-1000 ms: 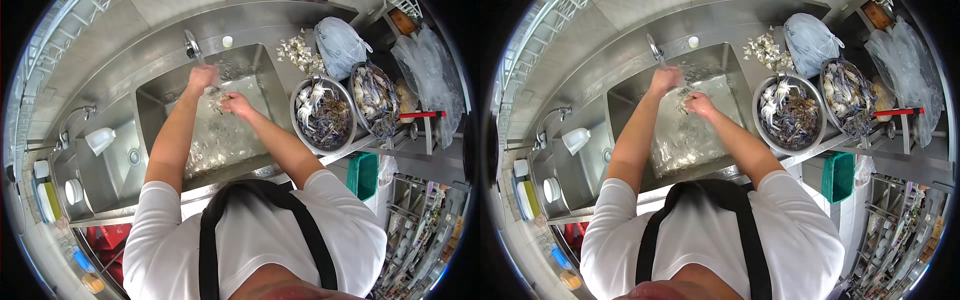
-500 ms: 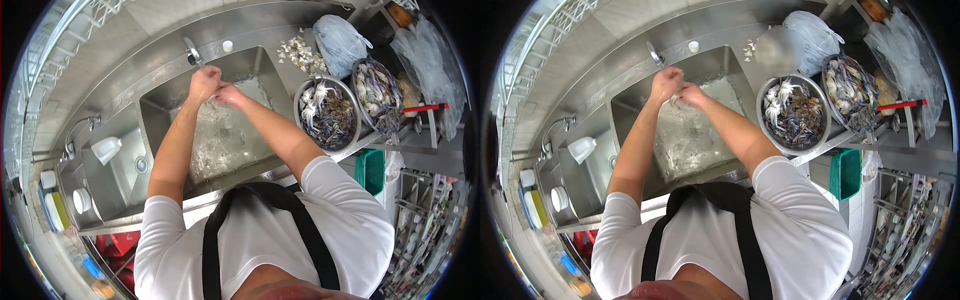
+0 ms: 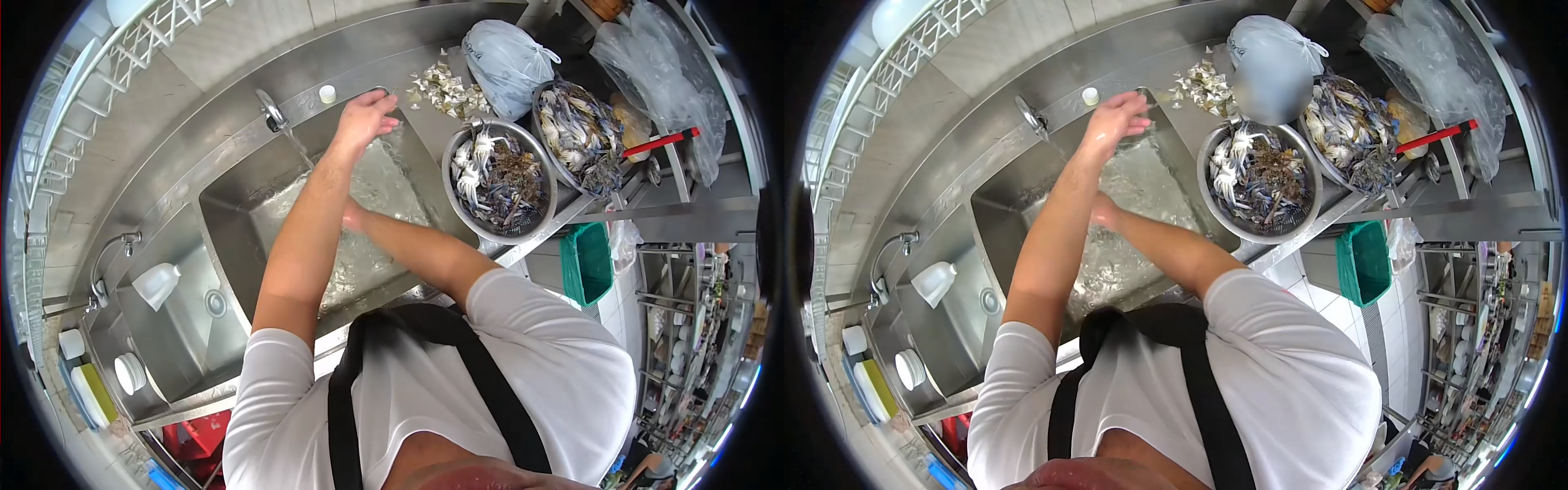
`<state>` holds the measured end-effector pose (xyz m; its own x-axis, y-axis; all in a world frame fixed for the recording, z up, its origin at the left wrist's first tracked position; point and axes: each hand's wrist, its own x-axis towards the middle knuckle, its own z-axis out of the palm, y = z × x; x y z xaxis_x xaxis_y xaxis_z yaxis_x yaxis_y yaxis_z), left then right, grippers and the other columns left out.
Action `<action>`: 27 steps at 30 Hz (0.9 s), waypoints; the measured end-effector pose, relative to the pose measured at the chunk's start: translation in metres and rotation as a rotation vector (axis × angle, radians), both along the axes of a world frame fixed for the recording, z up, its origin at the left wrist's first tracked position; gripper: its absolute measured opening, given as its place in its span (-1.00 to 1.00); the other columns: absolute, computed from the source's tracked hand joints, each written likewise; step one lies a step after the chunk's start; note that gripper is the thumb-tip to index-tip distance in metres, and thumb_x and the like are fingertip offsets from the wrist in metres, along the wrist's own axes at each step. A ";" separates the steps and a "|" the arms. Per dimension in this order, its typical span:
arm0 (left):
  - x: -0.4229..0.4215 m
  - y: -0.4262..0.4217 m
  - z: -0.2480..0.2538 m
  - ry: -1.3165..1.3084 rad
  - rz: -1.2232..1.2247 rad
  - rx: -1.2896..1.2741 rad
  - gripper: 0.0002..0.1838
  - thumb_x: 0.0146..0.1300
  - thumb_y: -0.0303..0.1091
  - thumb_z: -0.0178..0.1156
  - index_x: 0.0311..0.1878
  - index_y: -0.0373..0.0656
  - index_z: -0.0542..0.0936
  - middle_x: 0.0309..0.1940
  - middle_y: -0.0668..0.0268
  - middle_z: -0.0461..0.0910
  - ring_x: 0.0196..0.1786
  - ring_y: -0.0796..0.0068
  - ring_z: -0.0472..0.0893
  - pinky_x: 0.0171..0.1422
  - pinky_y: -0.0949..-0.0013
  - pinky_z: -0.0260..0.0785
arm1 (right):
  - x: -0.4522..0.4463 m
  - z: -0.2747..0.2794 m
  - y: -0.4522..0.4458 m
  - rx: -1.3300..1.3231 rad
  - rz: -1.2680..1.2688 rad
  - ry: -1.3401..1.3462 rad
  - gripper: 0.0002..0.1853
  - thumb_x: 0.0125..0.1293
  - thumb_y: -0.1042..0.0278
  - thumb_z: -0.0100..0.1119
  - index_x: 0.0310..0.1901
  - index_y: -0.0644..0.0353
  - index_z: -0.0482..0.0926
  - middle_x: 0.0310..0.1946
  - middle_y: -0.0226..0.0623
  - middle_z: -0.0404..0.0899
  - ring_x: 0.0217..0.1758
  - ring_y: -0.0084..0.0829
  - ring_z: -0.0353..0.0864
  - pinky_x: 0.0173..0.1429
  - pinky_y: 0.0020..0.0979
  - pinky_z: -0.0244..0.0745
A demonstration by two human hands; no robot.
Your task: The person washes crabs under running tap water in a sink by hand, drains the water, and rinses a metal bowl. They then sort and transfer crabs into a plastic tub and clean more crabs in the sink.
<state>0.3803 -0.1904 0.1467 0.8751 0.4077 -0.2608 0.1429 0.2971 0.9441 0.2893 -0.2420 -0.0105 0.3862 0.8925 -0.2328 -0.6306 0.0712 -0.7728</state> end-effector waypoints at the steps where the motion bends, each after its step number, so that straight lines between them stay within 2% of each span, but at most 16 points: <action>1: 0.001 0.005 -0.007 0.011 -0.006 0.161 -0.42 0.28 -0.16 0.28 0.26 -0.35 0.48 -0.05 0.17 0.66 -0.24 0.43 0.65 -0.15 0.39 0.51 | -0.002 -0.012 -0.022 -0.260 0.087 0.016 -0.71 0.28 0.40 0.20 0.04 0.14 0.54 -0.14 -0.25 0.59 -0.13 -0.39 0.59 -0.12 -0.35 0.51; 2: -0.007 0.015 -0.016 0.021 -0.021 0.214 -0.47 0.28 -0.20 0.28 0.23 -0.33 0.50 -0.07 0.18 0.66 -0.22 0.48 0.64 -0.14 0.41 0.51 | -0.003 -0.022 -0.040 -0.513 0.174 0.039 -0.75 0.26 0.42 0.21 -0.02 0.14 0.56 -0.21 -0.27 0.58 -0.19 -0.39 0.58 -0.17 -0.35 0.51; 4: -0.019 0.047 -0.054 0.086 0.001 0.148 -0.57 0.29 -0.26 0.23 0.17 -0.29 0.54 -0.14 0.21 0.67 -0.25 0.47 0.63 -0.15 0.40 0.53 | -0.001 -0.027 -0.064 -0.511 0.099 0.093 -0.78 0.24 0.40 0.24 -0.08 0.16 0.56 -0.23 -0.31 0.59 -0.27 -0.46 0.57 -0.22 -0.38 0.54; 6: -0.036 0.076 -0.077 0.158 0.172 -0.109 -0.69 0.27 -0.39 0.20 0.05 -0.28 0.59 -0.27 0.25 0.65 -0.32 0.47 0.61 -0.22 0.42 0.53 | 0.002 -0.037 -0.074 -0.498 0.028 0.154 -0.81 0.23 0.39 0.28 -0.13 0.17 0.55 -0.26 -0.34 0.59 -0.35 -0.53 0.56 -0.26 -0.41 0.56; 8: -0.050 0.099 -0.091 0.172 0.260 -0.094 -0.73 0.26 -0.45 0.18 0.01 -0.28 0.59 -0.32 0.26 0.64 -0.38 0.47 0.60 -0.27 0.42 0.53 | 0.017 -0.054 -0.068 -0.498 -0.067 0.150 -0.90 0.20 0.43 0.26 -0.26 0.15 0.55 -0.33 -0.35 0.56 -0.40 -0.52 0.54 -0.29 -0.42 0.56; 9: -0.055 0.105 -0.094 0.183 0.356 -0.086 -0.77 0.24 -0.51 0.17 -0.03 -0.29 0.58 -0.37 0.28 0.62 -0.43 0.47 0.59 -0.32 0.43 0.53 | 0.021 -0.050 -0.059 -0.539 -0.126 0.163 -0.92 0.20 0.46 0.25 -0.29 0.14 0.53 -0.36 -0.37 0.51 -0.42 -0.51 0.50 -0.34 -0.44 0.51; 12: -0.068 0.096 -0.063 0.059 0.348 -0.100 -0.83 0.23 -0.56 0.18 -0.11 -0.30 0.59 -0.43 0.32 0.60 -0.50 0.52 0.56 -0.39 0.46 0.48 | 0.039 -0.050 -0.014 -0.537 -0.035 0.068 -0.90 0.20 0.46 0.25 -0.30 0.11 0.51 -0.38 -0.41 0.45 -0.46 -0.52 0.43 -0.41 -0.47 0.40; 14: -0.084 0.088 -0.040 0.027 0.292 -0.071 -0.85 0.27 -0.50 0.20 -0.12 -0.29 0.59 -0.42 0.34 0.59 -0.49 0.53 0.54 -0.40 0.47 0.43 | 0.043 -0.020 0.015 -0.398 -0.023 -0.177 -0.95 0.21 0.47 0.19 -0.36 0.18 0.51 -0.54 -0.38 0.37 -0.59 -0.47 0.33 -0.56 -0.36 0.22; 16: -0.106 0.076 -0.020 0.000 0.238 -0.047 -0.85 0.31 -0.43 0.22 -0.12 -0.29 0.59 -0.41 0.35 0.59 -0.48 0.54 0.51 -0.41 0.48 0.38 | 0.049 -0.011 0.057 -0.346 -0.074 -0.266 -0.92 0.23 0.43 0.19 -0.40 0.19 0.56 -0.55 -0.40 0.43 -0.57 -0.46 0.40 -0.54 -0.32 0.30; 18: -0.131 0.062 -0.004 -0.071 0.254 -0.207 -0.82 0.37 -0.31 0.21 -0.17 -0.24 0.61 -0.43 0.39 0.58 -0.53 0.56 0.45 -0.45 0.47 0.30 | 0.070 -0.008 0.088 -0.091 0.007 -0.107 -0.92 0.19 0.38 0.22 -0.35 0.18 0.63 -0.46 -0.33 0.57 -0.49 -0.42 0.52 -0.46 -0.32 0.42; 19: -0.146 0.054 -0.002 -0.104 0.294 -0.262 -0.76 0.41 -0.20 0.18 -0.18 -0.19 0.62 -0.45 0.42 0.57 -0.52 0.56 0.44 -0.38 0.47 0.32 | 0.079 -0.001 0.102 -0.007 0.040 -0.052 -0.90 0.17 0.36 0.23 -0.34 0.17 0.65 -0.43 -0.30 0.61 -0.47 -0.41 0.57 -0.44 -0.32 0.46; 21: -0.180 0.045 -0.014 -0.118 0.350 -0.327 -0.77 0.40 -0.20 0.17 -0.17 -0.19 0.63 -0.44 0.43 0.56 -0.47 0.56 0.45 -0.34 0.46 0.34 | 0.084 0.052 0.119 -0.484 0.592 -1.353 -0.80 0.12 0.32 0.24 -0.21 0.10 0.70 -0.26 -0.19 0.71 -0.30 -0.36 0.69 -0.25 -0.34 0.57; 22: -0.197 0.040 -0.023 -0.133 0.400 -0.394 -0.77 0.40 -0.20 0.17 -0.16 -0.18 0.63 -0.44 0.44 0.56 -0.43 0.56 0.47 -0.29 0.46 0.35 | 0.080 0.063 0.118 -0.475 0.607 -1.354 -0.80 0.12 0.32 0.24 -0.21 0.10 0.70 -0.26 -0.19 0.71 -0.30 -0.36 0.69 -0.25 -0.34 0.57; 24: -0.232 0.038 -0.050 -0.053 0.478 -0.443 -0.78 0.39 -0.21 0.17 -0.15 -0.18 0.61 -0.42 0.43 0.57 -0.39 0.55 0.48 -0.25 0.43 0.36 | 0.074 0.077 0.107 -0.514 0.255 -1.134 -0.81 0.15 0.34 0.26 -0.19 0.12 0.67 -0.23 -0.30 0.71 -0.26 -0.45 0.66 -0.16 -0.35 0.55; 25: -0.250 0.037 -0.066 0.026 0.535 -0.493 -0.79 0.38 -0.22 0.17 -0.13 -0.17 0.60 -0.40 0.43 0.57 -0.36 0.54 0.49 -0.21 0.41 0.37 | 0.074 0.077 0.104 -0.505 0.277 -1.136 -0.81 0.15 0.34 0.26 -0.19 0.12 0.67 -0.23 -0.30 0.71 -0.26 -0.45 0.66 -0.16 -0.35 0.55; 27: -0.282 0.034 -0.095 0.066 0.626 -0.533 -0.80 0.37 -0.25 0.17 -0.10 -0.17 0.59 -0.40 0.41 0.56 -0.37 0.52 0.49 -0.21 0.41 0.38 | 0.082 0.077 0.097 -0.349 0.210 -1.168 -0.76 0.13 0.39 0.32 -0.13 0.16 0.67 -0.21 -0.30 0.71 -0.15 -0.47 0.65 -0.01 -0.41 0.54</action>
<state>0.0983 -0.1564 0.0519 0.5032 0.6216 -0.6003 -0.1472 0.7461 0.6493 0.3709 -0.1449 0.0668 0.3788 0.9217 -0.0831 0.4753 -0.2708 -0.8371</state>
